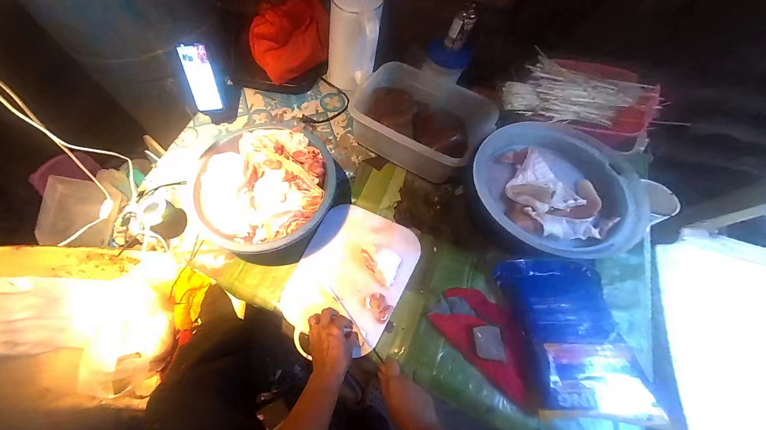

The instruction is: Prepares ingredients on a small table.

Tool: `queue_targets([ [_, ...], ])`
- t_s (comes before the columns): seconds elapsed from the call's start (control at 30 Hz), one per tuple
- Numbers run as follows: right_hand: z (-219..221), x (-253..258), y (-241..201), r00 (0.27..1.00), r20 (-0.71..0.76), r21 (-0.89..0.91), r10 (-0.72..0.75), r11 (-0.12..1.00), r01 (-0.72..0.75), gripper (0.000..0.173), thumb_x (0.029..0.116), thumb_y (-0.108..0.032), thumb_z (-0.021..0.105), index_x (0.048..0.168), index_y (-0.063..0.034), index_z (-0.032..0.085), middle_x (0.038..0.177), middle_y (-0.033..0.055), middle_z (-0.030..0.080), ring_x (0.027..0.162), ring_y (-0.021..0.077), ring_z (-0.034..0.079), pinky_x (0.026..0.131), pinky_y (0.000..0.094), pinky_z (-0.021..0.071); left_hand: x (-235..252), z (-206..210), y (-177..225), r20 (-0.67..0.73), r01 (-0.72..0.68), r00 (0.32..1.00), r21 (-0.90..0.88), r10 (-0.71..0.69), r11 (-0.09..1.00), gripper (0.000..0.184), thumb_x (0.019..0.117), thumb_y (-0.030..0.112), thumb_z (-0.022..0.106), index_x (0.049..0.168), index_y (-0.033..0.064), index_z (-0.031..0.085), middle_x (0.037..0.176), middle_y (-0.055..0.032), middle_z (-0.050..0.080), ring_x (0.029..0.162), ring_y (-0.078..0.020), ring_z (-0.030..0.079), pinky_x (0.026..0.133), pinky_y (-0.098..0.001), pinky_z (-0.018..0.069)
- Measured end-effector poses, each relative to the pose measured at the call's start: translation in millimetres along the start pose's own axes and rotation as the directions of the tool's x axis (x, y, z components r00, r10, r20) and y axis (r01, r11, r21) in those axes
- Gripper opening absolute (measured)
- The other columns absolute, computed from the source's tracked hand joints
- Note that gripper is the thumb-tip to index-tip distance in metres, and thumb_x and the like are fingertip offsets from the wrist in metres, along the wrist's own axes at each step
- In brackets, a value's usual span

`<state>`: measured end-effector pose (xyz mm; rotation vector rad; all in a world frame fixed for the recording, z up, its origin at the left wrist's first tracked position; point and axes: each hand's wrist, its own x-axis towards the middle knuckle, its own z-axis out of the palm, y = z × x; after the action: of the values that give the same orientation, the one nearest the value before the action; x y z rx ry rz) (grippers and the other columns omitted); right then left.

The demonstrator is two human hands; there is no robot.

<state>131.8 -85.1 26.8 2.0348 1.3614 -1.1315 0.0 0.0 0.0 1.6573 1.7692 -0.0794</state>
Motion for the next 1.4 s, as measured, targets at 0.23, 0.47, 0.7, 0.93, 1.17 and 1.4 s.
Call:
queue_targets([
  [0.23, 20.3, -15.9, 26.4, 0.997, 0.066, 0.015, 0.036, 0.999, -0.037, 0.048, 0.1136, -0.039, 0.029, 0.149, -0.0106, 0.042, 0.118, 0.0192, 0.072, 0.112, 0.0371, 0.071, 0.093, 0.0538, 0.0568, -6.5, -1.1, -10.4, 0.036, -0.004, 0.999, -0.02, 0.004, 1.0, 0.027, 0.099, 0.027, 0.065, 0.122, 0.0147, 0.074, 0.143, -0.0112, 0.058, 0.133, -0.0337, 0.051, 0.112, -0.044, 0.0418],
  [0.47, 14.2, -9.5, 20.6, 0.997, 0.074, 0.029, 0.011, 1.0, -0.013, 0.047, 0.1134, -0.04, 0.029, 0.148, -0.0118, 0.043, 0.12, 0.0187, 0.072, 0.114, 0.0364, 0.071, 0.094, 0.054, 0.0562, -7.3, -7.4, -0.3, 0.057, 0.113, 0.992, -0.023, -0.112, 0.993, 0.03, 0.0976, 0.031, 0.065, 0.123, 0.0174, 0.074, 0.137, -0.0097, 0.061, 0.13, -0.0309, 0.053, 0.11, -0.0445, 0.0428],
  [0.7, 24.4, -40.1, 67.8, 0.992, 0.106, 0.045, 0.065, 0.997, -0.07, 0.05, 0.1126, -0.041, 0.032, 0.15, -0.0109, 0.043, 0.117, 0.0225, 0.072, 0.112, 0.0416, 0.07, 0.093, 0.0582, 0.0556, -9.0, -9.3, -0.3, 0.064, 0.127, 0.99, 0.007, -0.127, 0.992, 0.031, 0.0958, 0.032, 0.066, 0.124, 0.0194, 0.073, 0.138, -0.0107, 0.06, 0.133, -0.0325, 0.05, 0.111, -0.0494, 0.04],
  [0.93, 7.7, -36.8, 38.2, 1.0, 0.018, -0.044, -0.013, 0.999, 0.013, 0.048, 0.113, -0.042, 0.03, 0.146, -0.0112, 0.046, 0.112, 0.0198, 0.073, 0.107, 0.0391, 0.073, 0.089, 0.0551, 0.0574, -11.4, -0.3, -4.8, 0.021, 0.041, 0.999, -0.002, -0.041, 0.999, 0.03, 0.0978, 0.028, 0.063, 0.124, 0.019, 0.074, 0.139, -0.0139, 0.059, 0.133, -0.035, 0.051, 0.111, -0.0524, 0.0386],
  [1.17, -4.6, 1.8, 1.4, 0.994, 0.061, 0.072, -0.095, 0.993, 0.091, 0.047, 0.1129, -0.04, 0.031, 0.145, -0.009, 0.045, 0.119, 0.0203, 0.071, 0.113, 0.0371, 0.07, 0.094, 0.0546, 0.0564, -6.2, -0.2, -5.4, 0.071, 0.054, 0.996, -0.027, -0.052, 0.998, 0.029, 0.0982, 0.028, 0.064, 0.124, 0.0197, 0.074, 0.139, -0.0139, 0.058, 0.132, -0.0341, 0.05, 0.111, -0.0463, 0.0417],
  [1.4, 14.5, -4.9, 16.8, 0.997, 0.064, 0.082, -0.03, 0.996, 0.025, 0.049, 0.1129, -0.041, 0.031, 0.149, -0.0095, 0.043, 0.121, 0.0202, 0.071, 0.114, 0.0378, 0.07, 0.095, 0.0555, 0.0563, -7.9, -0.9, -2.0, 0.058, 0.11, 0.993, -0.04, -0.107, 0.993, 0.029, 0.0979, 0.029, 0.066, 0.123, 0.0178, 0.074, 0.136, -0.0143, 0.059, 0.128, -0.0337, 0.053, 0.108, -0.0444, 0.0447],
])
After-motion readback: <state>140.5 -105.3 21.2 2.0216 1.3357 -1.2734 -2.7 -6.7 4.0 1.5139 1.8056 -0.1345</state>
